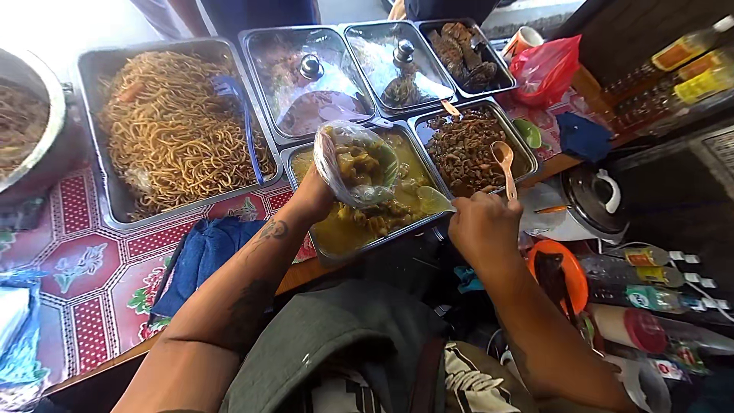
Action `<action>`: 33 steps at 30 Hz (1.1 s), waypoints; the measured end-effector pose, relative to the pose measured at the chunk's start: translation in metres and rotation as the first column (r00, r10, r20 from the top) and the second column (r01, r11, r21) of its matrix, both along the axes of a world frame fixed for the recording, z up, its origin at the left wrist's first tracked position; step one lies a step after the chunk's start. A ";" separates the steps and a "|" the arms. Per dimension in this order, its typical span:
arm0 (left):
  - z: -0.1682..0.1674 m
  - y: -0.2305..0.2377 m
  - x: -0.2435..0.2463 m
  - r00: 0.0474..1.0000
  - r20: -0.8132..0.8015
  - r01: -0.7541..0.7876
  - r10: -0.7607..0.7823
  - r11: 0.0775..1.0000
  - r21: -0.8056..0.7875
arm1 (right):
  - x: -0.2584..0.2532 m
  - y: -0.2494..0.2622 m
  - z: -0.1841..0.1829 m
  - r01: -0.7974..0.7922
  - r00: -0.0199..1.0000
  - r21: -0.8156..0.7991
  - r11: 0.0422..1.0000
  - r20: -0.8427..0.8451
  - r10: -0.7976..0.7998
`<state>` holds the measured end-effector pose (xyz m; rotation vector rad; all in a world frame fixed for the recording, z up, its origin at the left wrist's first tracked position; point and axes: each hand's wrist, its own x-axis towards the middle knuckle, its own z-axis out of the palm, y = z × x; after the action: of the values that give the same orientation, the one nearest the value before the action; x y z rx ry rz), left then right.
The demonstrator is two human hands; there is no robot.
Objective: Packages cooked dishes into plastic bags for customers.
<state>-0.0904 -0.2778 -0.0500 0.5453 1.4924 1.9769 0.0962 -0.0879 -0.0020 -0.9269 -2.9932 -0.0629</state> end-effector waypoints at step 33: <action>0.003 -0.005 0.015 0.995 0.095 0.029 -0.019 0.994 -0.107 | -0.006 0.012 0.020 -0.241 0.788 -0.673 0.699 -0.556 -0.264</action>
<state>-0.0754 -0.2828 -0.0467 0.4169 1.5170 1.8648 0.0900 -0.0762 0.0182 -0.7532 -2.3161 1.2566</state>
